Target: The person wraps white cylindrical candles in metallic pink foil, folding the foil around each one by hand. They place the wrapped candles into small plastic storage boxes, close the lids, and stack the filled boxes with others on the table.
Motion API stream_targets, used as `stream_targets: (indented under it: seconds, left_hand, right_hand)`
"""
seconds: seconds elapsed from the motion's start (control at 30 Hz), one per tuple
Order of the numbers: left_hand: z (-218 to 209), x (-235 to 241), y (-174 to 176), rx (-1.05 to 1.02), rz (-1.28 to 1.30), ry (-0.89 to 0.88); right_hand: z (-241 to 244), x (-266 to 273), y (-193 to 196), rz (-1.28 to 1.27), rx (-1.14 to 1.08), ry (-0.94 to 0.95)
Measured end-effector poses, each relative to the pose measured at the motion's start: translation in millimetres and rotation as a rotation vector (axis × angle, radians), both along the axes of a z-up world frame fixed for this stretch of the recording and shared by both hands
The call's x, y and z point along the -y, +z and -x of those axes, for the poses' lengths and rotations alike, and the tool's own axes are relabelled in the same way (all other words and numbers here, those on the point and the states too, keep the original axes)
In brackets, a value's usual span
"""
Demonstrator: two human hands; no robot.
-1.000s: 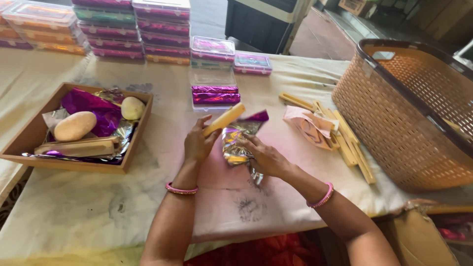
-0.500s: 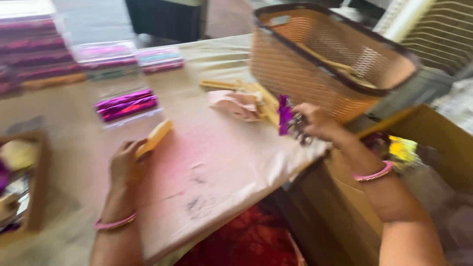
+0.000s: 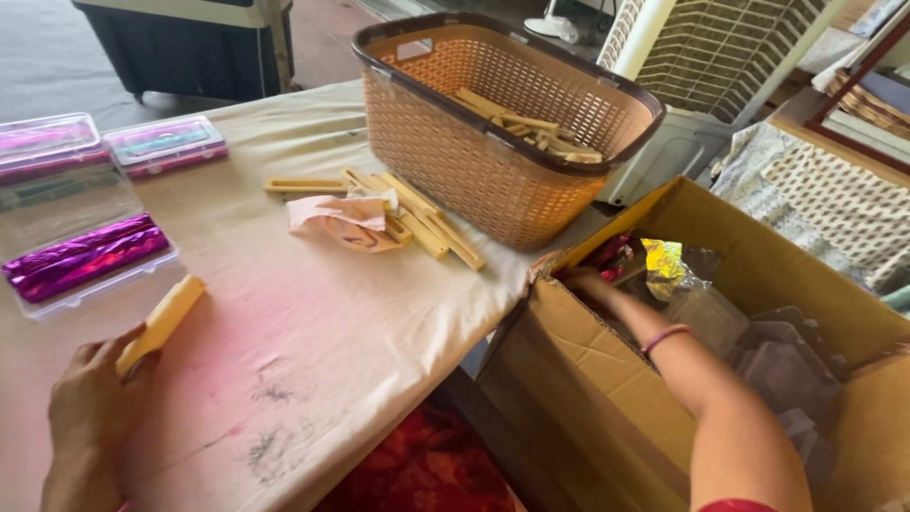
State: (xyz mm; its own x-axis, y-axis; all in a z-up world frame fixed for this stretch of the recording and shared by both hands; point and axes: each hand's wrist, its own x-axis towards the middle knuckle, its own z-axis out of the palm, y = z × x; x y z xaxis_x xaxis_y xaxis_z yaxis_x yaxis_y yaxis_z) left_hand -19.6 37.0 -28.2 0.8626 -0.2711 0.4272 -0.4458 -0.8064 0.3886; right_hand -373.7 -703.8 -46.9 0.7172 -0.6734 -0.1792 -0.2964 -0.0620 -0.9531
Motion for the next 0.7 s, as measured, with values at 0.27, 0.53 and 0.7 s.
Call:
stream_targets:
  seconds: [0.27,0.53,0.7]
  left_hand:
    - [-8,0,-3,-0.001,-0.037,0.058]
    - [-6,2,4,-0.02,-0.032,0.062]
    - [1,7,9,-0.001,0.024,0.028]
  right_hand:
    - [8,4,5,0.533,-0.138,0.211]
    - [53,14,2,1.021,-0.285,0.443]
    - [25,13,12,1.095,-0.532,0.517]
